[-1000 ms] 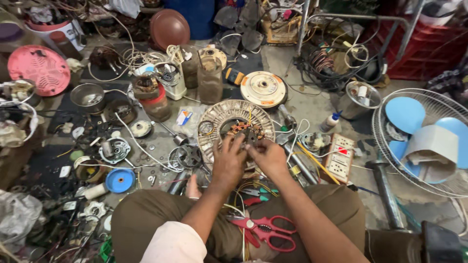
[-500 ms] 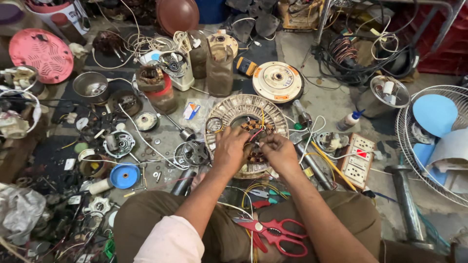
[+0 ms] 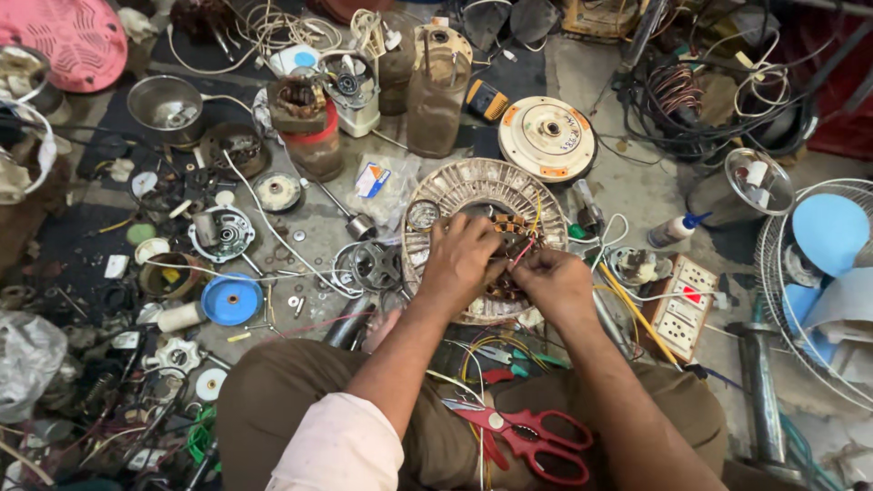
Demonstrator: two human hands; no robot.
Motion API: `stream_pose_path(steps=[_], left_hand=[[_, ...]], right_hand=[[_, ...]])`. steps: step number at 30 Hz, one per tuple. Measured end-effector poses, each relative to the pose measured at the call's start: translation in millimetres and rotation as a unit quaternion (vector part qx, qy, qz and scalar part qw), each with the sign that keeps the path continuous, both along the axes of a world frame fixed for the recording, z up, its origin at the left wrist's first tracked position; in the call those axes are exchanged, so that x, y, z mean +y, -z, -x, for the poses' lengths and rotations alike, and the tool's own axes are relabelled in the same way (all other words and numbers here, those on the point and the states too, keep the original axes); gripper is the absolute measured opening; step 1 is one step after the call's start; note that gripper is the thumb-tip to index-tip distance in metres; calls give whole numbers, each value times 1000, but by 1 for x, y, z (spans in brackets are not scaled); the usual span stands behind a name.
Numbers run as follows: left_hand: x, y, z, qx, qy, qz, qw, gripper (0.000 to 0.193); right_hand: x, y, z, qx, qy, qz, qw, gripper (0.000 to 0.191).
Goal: The person sits on the floor of a repair workshop and works on a ceiling fan motor stator, threading and winding copper wire around the armature slots and connecting the winding wires. They use pliers to grip and adjust wires and reposition the stator as they work around it.
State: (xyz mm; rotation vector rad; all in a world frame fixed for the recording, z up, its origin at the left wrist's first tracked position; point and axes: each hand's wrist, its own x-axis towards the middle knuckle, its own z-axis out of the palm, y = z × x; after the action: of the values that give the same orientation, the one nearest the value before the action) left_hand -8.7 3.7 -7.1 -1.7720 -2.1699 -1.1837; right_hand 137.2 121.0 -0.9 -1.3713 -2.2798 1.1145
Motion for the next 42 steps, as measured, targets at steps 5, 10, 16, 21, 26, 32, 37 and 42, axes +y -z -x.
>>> stream_pose_path(steps=[5, 10, 16, 21, 26, 32, 37, 42], left_hand=[[2, -1, 1, 40, -13, -21, 999, 30], [2, 1, 0, -4, -15, -38, 999, 32], [1, 1, -1, 16, -10, -57, 998, 28], [3, -1, 1, 1, -17, -79, 997, 30], [6, 4, -4, -5, 10, -95, 995, 19], [2, 12, -8, -142, 8, 2, 990, 18], [-6, 11, -15, -164, 11, 94, 982, 21], [-5, 9, -19, -171, -1, 72, 983, 20]], right_hand=[[-8, -5, -8, -12, -18, -131, 991, 21], [-13, 0, -19, 135, 34, 103, 985, 16], [-4, 5, -18, 210, 51, 193, 957, 12], [-5, 13, -19, 212, 44, 184, 959, 11], [-1, 16, -21, 244, 65, 225, 941, 13], [7, 10, -21, 240, 60, 237, 940, 15], [8, 9, -20, 248, 63, 249, 934, 16], [5, 9, -20, 256, 41, 229, 938, 16]])
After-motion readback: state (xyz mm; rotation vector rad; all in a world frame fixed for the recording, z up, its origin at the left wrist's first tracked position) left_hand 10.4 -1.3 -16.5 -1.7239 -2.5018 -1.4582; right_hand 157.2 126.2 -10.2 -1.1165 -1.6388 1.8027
